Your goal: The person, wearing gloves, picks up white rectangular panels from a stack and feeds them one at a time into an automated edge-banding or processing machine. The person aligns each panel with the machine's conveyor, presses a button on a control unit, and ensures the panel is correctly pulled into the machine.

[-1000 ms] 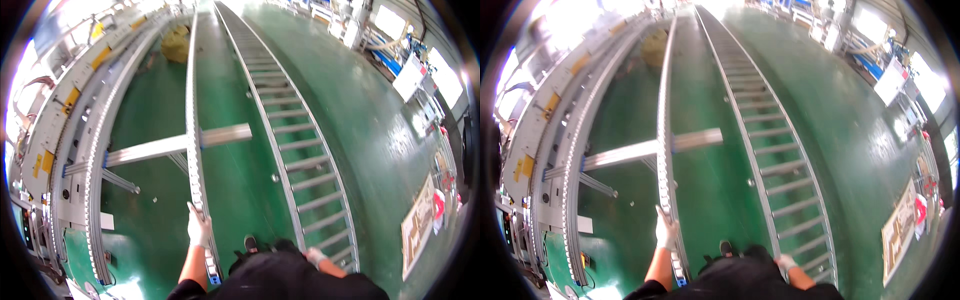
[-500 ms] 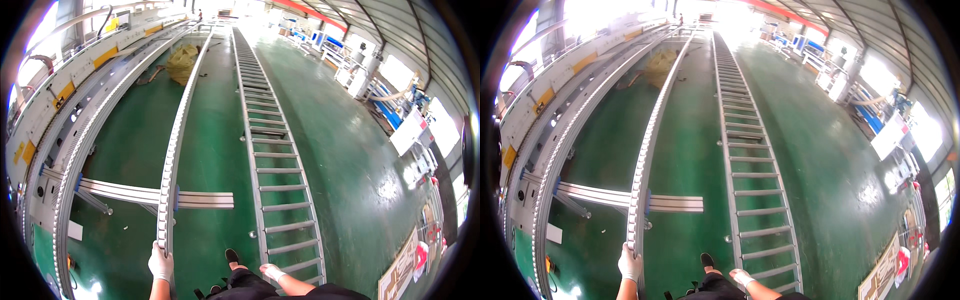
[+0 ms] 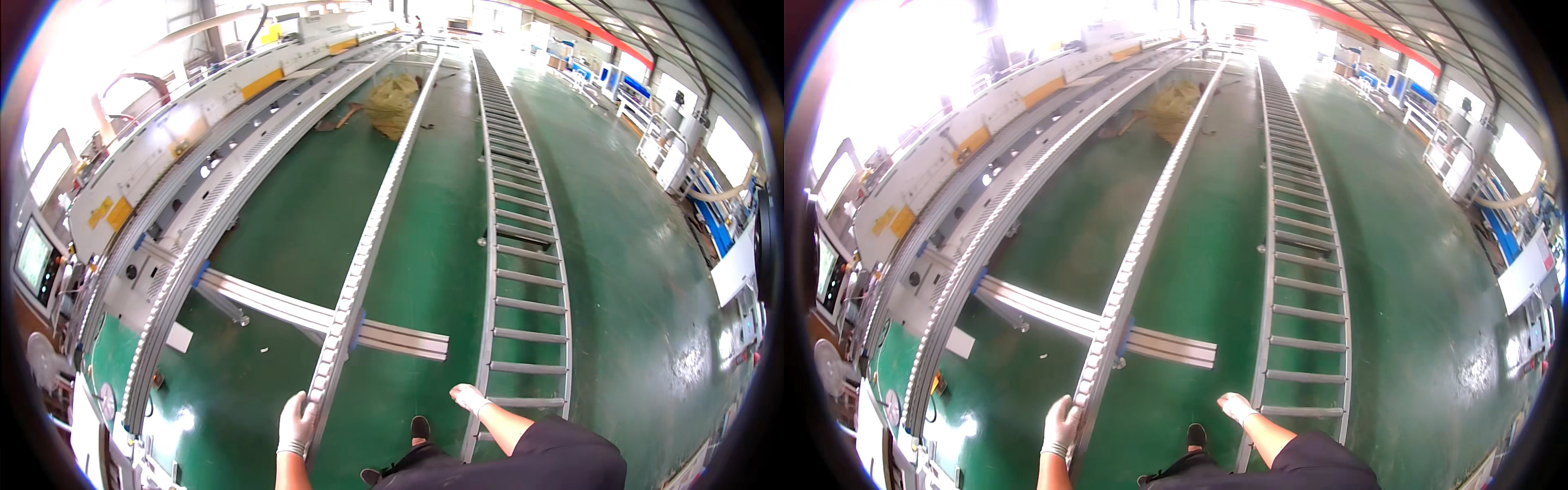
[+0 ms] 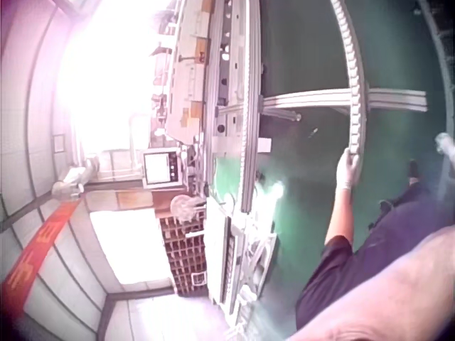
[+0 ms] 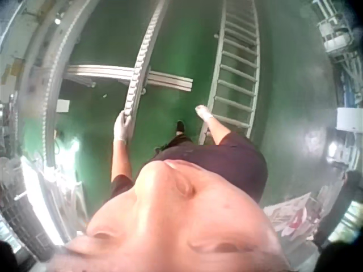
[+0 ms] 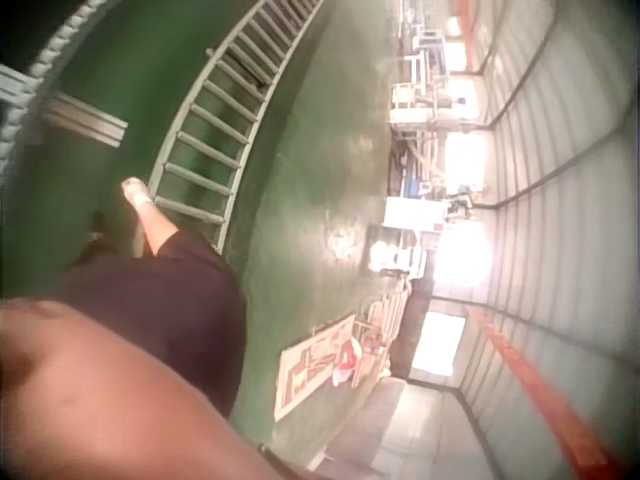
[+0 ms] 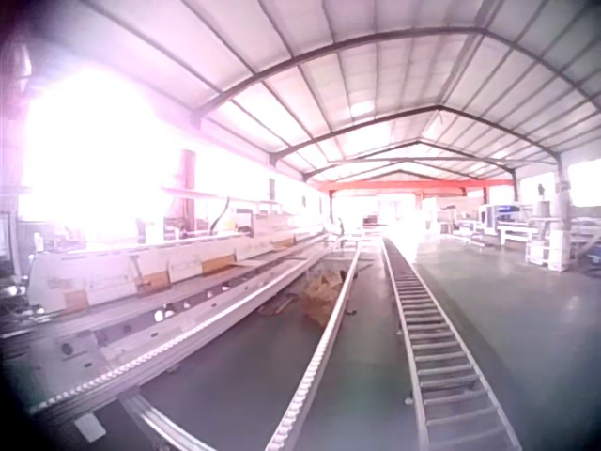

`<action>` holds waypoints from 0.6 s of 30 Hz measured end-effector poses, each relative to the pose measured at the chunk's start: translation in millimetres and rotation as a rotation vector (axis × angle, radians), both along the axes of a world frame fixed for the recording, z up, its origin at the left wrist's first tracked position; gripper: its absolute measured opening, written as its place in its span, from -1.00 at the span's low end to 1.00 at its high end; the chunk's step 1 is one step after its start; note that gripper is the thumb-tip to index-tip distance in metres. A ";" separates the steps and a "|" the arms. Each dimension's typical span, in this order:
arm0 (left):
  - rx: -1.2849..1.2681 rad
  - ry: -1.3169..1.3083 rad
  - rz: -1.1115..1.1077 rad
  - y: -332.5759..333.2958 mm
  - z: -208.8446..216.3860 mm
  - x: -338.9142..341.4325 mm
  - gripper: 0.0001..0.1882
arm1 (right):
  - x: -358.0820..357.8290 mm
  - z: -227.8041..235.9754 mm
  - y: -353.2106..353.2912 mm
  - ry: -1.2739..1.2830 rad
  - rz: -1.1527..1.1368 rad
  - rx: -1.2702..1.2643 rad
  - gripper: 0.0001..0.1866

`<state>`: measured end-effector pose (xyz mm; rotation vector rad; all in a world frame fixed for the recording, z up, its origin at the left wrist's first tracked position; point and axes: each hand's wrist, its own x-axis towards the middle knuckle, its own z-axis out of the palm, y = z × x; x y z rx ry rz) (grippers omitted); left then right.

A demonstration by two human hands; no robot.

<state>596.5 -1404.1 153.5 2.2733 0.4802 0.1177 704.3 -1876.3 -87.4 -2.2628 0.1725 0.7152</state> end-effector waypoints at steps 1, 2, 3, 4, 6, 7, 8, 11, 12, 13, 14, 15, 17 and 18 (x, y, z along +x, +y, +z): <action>-0.117 -0.089 0.089 3.9 18.9 -2.1 -0.56 | 2.6 11.7 18.4 -0.035 0.070 0.008 -0.64; -0.257 -0.195 0.145 10.0 46.5 -20.9 -0.57 | 2.9 26.8 39.3 -0.133 0.217 0.076 -0.61; -0.303 -0.315 0.121 21.2 79.5 -37.7 -0.54 | 2.1 44.1 63.5 -0.197 0.346 0.117 -0.58; -0.235 -0.398 0.076 36.2 118.6 -60.3 -0.57 | -2.0 64.0 90.3 -0.137 0.316 0.152 -0.58; -0.258 -0.567 0.189 58.3 194.7 -109.1 -0.60 | -18.4 101.9 155.6 -0.253 0.351 0.254 -0.58; -0.179 -0.689 0.183 68.6 230.9 -134.2 -0.55 | -30.6 119.9 188.4 -0.462 0.416 0.360 -0.58; -0.124 -0.818 0.145 77.5 261.3 -160.0 -0.48 | -45.4 135.3 223.4 -0.589 0.475 0.350 -0.60; 0.118 -0.988 -0.056 99.6 335.4 -244.7 -0.19 | -105.3 174.1 322.8 -0.878 0.681 0.408 -0.67; 0.272 -0.914 0.042 101.9 348.7 -270.2 -0.05 | -131.2 185.5 350.8 -0.963 0.698 0.357 -0.67; 0.383 -0.963 -0.022 112.5 358.6 -290.1 0.10 | -160.3 195.6 375.9 -1.045 0.722 0.302 -0.68; 0.462 -0.906 -0.094 129.8 373.9 -312.6 0.11 | -184.4 205.7 400.2 -1.100 0.804 0.310 -0.68; 0.389 -0.759 -0.189 146.1 389.2 -334.9 0.13 | -205.5 214.9 418.0 -1.158 0.889 0.323 -0.68; -0.087 -0.699 -0.253 182.7 394.8 -367.9 -0.03 | -248.6 225.1 451.1 -1.099 1.060 0.240 -0.74; -0.314 -0.672 -0.272 204.6 397.9 -387.9 -0.11 | -264.8 224.1 458.3 -0.930 1.128 0.202 -0.77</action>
